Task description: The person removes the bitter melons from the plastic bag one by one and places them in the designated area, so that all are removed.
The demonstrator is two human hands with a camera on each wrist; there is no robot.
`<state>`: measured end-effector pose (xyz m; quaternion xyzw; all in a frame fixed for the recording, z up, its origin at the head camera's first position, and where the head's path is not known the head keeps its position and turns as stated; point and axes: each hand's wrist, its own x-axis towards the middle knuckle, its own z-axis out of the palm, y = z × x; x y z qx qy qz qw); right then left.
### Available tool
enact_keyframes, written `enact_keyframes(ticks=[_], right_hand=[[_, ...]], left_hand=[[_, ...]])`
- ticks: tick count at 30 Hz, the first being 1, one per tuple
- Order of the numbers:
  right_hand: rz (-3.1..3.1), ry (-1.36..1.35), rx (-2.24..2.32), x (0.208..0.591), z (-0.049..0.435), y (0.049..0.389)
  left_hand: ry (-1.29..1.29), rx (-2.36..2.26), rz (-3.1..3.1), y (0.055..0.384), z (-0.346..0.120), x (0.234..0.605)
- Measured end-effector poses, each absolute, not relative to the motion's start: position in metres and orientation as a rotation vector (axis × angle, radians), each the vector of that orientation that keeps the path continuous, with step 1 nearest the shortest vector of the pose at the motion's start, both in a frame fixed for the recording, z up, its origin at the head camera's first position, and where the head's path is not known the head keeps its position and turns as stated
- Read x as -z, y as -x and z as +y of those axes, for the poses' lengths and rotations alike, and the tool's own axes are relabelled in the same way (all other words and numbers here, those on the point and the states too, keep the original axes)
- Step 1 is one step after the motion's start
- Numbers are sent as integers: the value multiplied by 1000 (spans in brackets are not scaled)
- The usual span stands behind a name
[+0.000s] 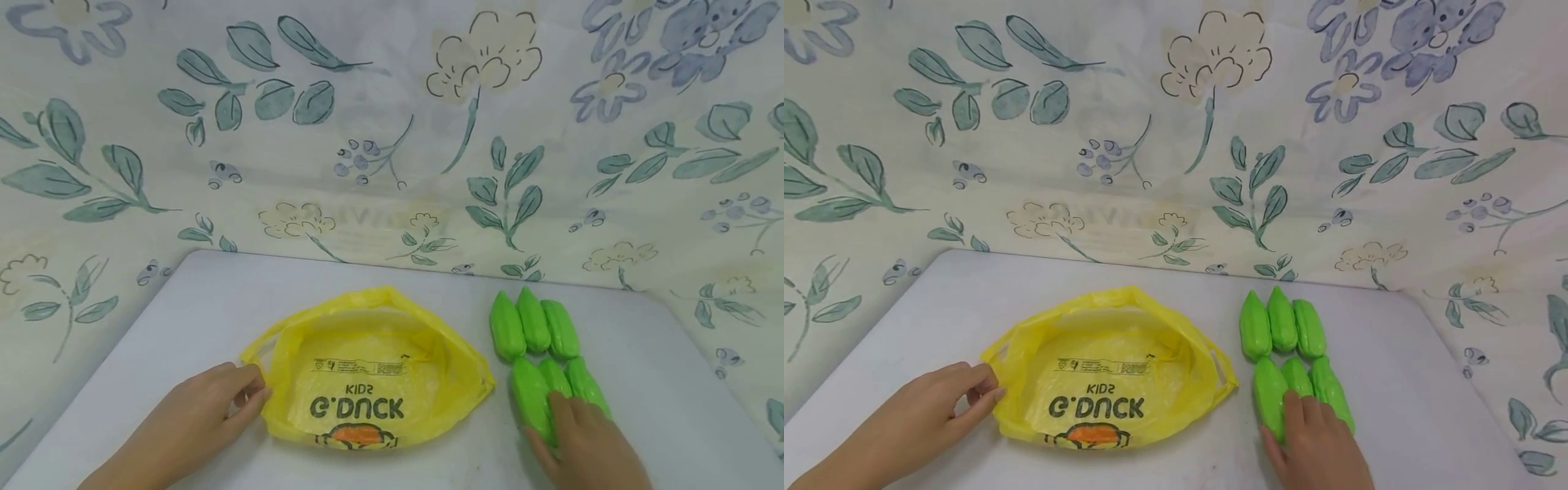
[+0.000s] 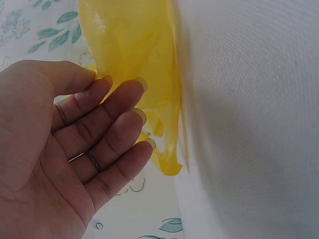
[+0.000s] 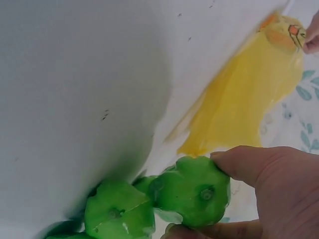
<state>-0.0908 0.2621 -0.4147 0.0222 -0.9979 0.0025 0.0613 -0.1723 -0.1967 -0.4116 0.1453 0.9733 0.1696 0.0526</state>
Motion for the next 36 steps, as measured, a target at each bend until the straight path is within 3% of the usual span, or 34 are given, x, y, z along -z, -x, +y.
enact_keyframes(ticks=[14, 29, 36], right_hand=[[-3013, -162, 323, 422, 253, 97], [-3102, -22, 168, 409, 255, 93], [-2918, -174, 53, 389, 282, 86]], left_hand=[[-465, -517, 2968, 169, -196, 413], [-374, -566, 2952, 162, -210, 405], [-402, -536, 3103, 153, -229, 406]])
